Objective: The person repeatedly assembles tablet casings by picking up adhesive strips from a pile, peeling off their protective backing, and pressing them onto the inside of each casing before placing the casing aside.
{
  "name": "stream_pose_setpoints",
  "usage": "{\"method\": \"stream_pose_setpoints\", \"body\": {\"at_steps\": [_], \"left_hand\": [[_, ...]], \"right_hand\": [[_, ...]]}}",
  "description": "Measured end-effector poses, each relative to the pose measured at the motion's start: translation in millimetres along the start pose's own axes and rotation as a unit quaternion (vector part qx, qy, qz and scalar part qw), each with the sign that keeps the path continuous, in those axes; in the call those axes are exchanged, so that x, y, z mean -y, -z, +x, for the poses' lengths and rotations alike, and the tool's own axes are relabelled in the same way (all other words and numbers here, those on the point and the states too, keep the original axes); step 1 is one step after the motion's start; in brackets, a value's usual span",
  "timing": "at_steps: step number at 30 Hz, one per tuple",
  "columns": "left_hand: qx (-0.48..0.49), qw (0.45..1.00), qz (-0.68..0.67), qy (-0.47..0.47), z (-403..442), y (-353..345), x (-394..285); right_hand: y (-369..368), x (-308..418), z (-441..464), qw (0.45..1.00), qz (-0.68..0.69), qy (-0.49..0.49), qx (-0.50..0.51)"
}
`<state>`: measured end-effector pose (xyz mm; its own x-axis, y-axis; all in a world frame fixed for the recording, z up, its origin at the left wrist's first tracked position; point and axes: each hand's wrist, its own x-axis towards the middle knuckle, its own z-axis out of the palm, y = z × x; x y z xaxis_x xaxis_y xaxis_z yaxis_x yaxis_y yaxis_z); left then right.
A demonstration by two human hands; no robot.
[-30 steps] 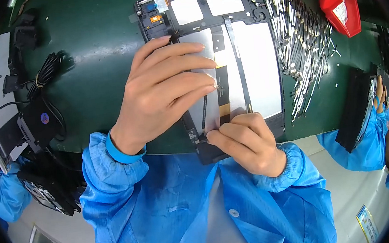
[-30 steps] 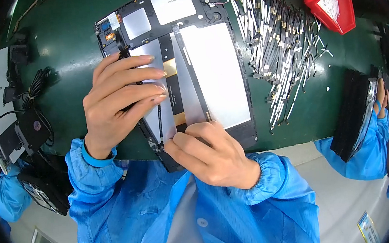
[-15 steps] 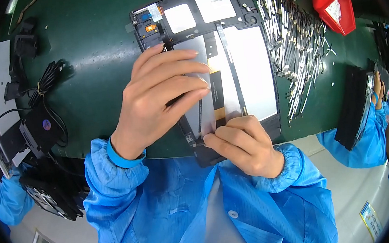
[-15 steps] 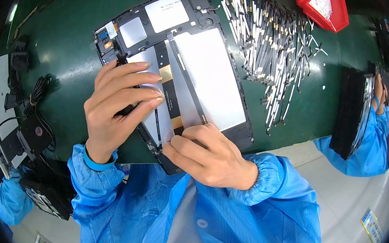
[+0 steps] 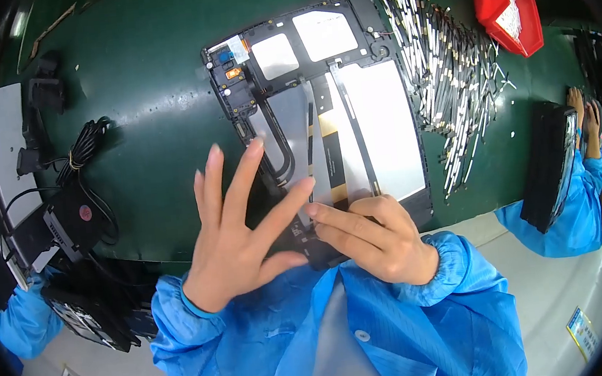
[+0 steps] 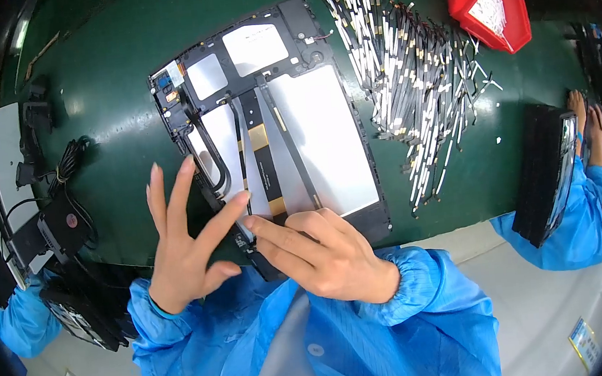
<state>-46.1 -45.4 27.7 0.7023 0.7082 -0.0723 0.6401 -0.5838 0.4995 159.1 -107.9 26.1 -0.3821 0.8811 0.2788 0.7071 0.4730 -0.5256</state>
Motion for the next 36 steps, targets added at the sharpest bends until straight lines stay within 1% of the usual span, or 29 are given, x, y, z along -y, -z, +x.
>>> {"method": "stream_pose_setpoints", "body": {"at_steps": [4, 6, 8, 10, 11, 13, 14, 16, 17, 18, 20, 21, 22, 24, 25, 29, 30, 31, 32, 34, 35, 36], "left_hand": [[-0.025, 0.999, 0.021, 0.012, 5, -3, 1], [-0.067, 0.997, -0.006, -0.044, 24, -3, 14], [-0.116, 0.992, 0.013, -0.057, 48, -4, 29], [-0.132, 0.99, 0.009, -0.051, 60, -3, 32], [-0.131, 0.99, 0.011, -0.055, 61, -2, 31], [-0.15, 0.988, -0.019, -0.044, 62, -3, 29], [-0.147, 0.988, -0.017, -0.043, 62, -2, 27], [-0.163, 0.984, -0.061, -0.022, 61, -2, 21], [-0.169, 0.985, -0.043, -0.009, 63, -5, 18], [-0.168, 0.985, -0.042, -0.012, 63, -6, 17], [-0.192, 0.979, -0.063, 0.013, 63, -7, 16], [-0.18, 0.982, -0.053, 0.02, 62, -7, 16], [-0.181, 0.982, -0.05, 0.019, 62, -7, 15], [-0.182, 0.977, -0.109, 0.036, 62, -8, 16], [-0.189, 0.975, -0.115, 0.032, 62, -10, 16], [-0.208, 0.966, -0.143, 0.052, 59, -13, 10], [-0.227, 0.965, -0.114, 0.059, 58, -16, 6], [-0.25, 0.942, -0.208, 0.087, 55, -19, 3], [-0.27, 0.908, -0.3, 0.113, 48, -22, 2], [-0.304, 0.852, -0.417, 0.086, 23, -31, -2], [-0.263, 0.9, -0.326, 0.122, 6, -32, -8], [-0.219, 0.935, -0.231, 0.155, -11, -33, -15]], "right_hand": [[5, 2, 3, 1.0, -0.004, -0.002, 0.024], [9, 7, 8, 0.999, -0.026, -0.005, 0.034], [13, 13, 10, 0.998, -0.048, -0.012, 0.043], [17, 15, 12, 0.996, -0.034, -0.033, 0.071], [19, 13, 12, 0.996, -0.035, -0.035, 0.068], [25, 5, 11, 0.984, 0.148, -0.094, 0.034], [29, 7, 14, 0.983, 0.151, -0.094, 0.033], [37, 14, 21, 0.97, 0.149, -0.187, 0.044], [35, 13, 20, 0.98, 0.112, -0.155, 0.048], [35, 14, 19, 0.98, 0.112, -0.156, 0.045], [35, 17, 18, 0.981, 0.011, -0.108, 0.159], [24, 15, 10, 0.988, -0.041, -0.074, 0.131], [21, 18, 6, 0.988, -0.041, -0.072, 0.129], [19, 32, -5, 0.976, -0.118, -0.036, 0.182], [17, 37, -10, 0.971, -0.133, -0.03, 0.194], [18, 31, -17, 0.975, -0.133, -0.017, 0.18], [22, 27, -16, 0.985, -0.088, -0.03, 0.147], [25, 23, -14, 0.992, -0.042, -0.041, 0.114], [31, 13, -15, 0.992, -0.045, -0.039, 0.108], [48, -11, -21, 0.986, -0.043, -0.149, -0.055], [55, -18, -24, 0.971, -0.049, -0.225, -0.055], [61, -24, -26, 0.95, -0.055, -0.302, -0.056]]}}
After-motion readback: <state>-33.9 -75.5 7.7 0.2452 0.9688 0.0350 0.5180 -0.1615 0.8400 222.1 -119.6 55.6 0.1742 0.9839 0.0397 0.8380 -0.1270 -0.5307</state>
